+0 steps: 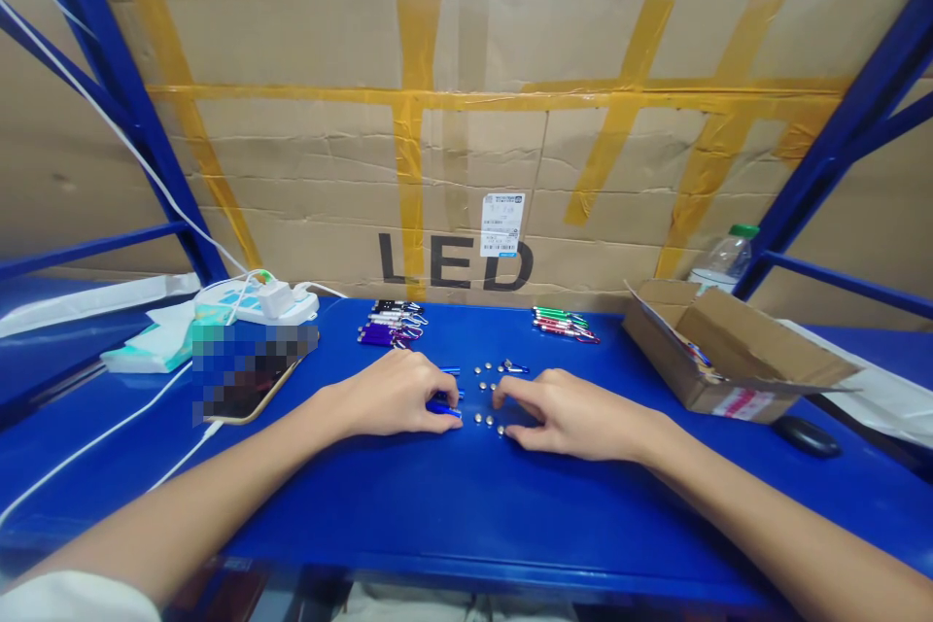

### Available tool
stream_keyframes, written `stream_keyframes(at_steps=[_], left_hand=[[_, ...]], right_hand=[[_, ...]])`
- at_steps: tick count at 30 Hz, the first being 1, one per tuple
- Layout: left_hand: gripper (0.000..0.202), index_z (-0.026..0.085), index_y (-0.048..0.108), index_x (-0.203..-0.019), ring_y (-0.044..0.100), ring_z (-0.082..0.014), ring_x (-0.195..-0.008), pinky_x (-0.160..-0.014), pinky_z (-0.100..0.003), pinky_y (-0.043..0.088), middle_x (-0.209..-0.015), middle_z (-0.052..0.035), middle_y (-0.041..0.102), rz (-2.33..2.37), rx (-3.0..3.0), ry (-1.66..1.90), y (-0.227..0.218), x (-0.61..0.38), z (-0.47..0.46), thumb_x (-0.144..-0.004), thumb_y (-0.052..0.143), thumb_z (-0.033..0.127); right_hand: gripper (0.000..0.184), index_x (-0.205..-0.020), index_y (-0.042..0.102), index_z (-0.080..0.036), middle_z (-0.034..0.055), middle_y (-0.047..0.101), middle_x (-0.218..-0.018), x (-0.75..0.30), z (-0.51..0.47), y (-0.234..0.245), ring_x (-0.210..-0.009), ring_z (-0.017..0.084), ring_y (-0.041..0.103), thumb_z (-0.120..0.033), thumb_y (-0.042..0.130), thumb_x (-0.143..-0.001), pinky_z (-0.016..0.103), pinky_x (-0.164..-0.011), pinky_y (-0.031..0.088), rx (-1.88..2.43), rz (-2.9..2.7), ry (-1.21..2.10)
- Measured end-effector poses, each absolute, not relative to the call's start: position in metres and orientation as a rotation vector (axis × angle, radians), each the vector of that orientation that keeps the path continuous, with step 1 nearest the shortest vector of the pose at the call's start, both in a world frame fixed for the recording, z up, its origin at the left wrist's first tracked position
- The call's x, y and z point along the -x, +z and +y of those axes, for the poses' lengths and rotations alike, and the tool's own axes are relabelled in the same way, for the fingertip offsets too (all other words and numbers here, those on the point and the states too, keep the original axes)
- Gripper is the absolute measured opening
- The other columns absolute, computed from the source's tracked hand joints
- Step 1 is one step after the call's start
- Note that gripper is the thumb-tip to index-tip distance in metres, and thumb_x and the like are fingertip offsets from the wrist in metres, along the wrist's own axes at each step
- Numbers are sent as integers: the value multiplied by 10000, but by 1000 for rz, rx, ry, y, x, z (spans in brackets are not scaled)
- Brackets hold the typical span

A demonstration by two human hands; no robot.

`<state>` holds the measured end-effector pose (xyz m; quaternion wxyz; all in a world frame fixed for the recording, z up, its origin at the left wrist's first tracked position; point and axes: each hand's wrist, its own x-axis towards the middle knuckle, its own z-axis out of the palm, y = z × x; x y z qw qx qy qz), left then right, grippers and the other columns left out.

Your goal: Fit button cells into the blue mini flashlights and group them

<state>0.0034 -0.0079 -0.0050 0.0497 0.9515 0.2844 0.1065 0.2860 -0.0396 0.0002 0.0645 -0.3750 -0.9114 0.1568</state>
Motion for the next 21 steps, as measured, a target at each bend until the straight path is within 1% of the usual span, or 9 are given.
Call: stream_keyframes(at_steps=[3, 6, 12, 16, 19, 21], left_hand=[[152, 236, 849, -994, 712, -178, -689, -612, -274, 370, -761, 1, 774, 874, -2892, 288, -2, -4, -9, -951, 787, 367], [135, 224, 840, -994, 695, -169, -673, -615, -267, 361, -745, 6, 762, 895, -2871, 293, 0, -5, -10, -949, 784, 338], [137, 200, 796, -972, 578, -127, -548, -578, -251, 323, -618, 45, 645, 922, -2804, 437, 0, -5, -13, -941, 762, 329], [144, 183, 747, -986, 516, -106, -513, -580, -240, 326, -599, 69, 584, 928, -2722, 537, -1, -6, -14, -945, 732, 320], [116, 184, 696, -993, 532, -110, -543, -606, -236, 349, -614, 75, 573, 901, -2658, 588, -1, -8, -14, -964, 692, 296], [102, 188, 662, -1012, 558, -116, -587, -629, -235, 369, -656, 71, 590, 880, -2611, 604, -1, -9, -15, -970, 673, 280]], right_hand=[[209, -1187, 709, -235, -45, 620, -671, -284, -42, 0, -560, 147, 527, -243, 659, -985, 260, -596, 318, 1091, -2798, 505], [204, -1181, 710, -213, -48, 606, -669, -282, -43, -1, -560, 135, 512, -222, 641, -989, 252, -601, 319, 1062, -2803, 527], [145, -1094, 700, -204, -53, 598, -675, -280, -43, -4, -560, 122, 500, -171, 613, -982, 242, -601, 328, 1046, -2778, 603], [114, -1104, 667, -206, -30, 647, -735, -282, -41, -6, -600, 135, 536, -206, 576, -1034, 245, -616, 354, 1037, -2783, 588], [146, -1143, 639, -208, 5, 693, -804, -284, -42, -9, -668, 165, 600, -251, 506, -1100, 261, -635, 368, 1028, -2820, 475], [146, -1151, 622, -213, 22, 717, -841, -284, -43, -10, -714, 187, 643, -280, 496, -1120, 272, -641, 370, 1042, -2840, 390]])
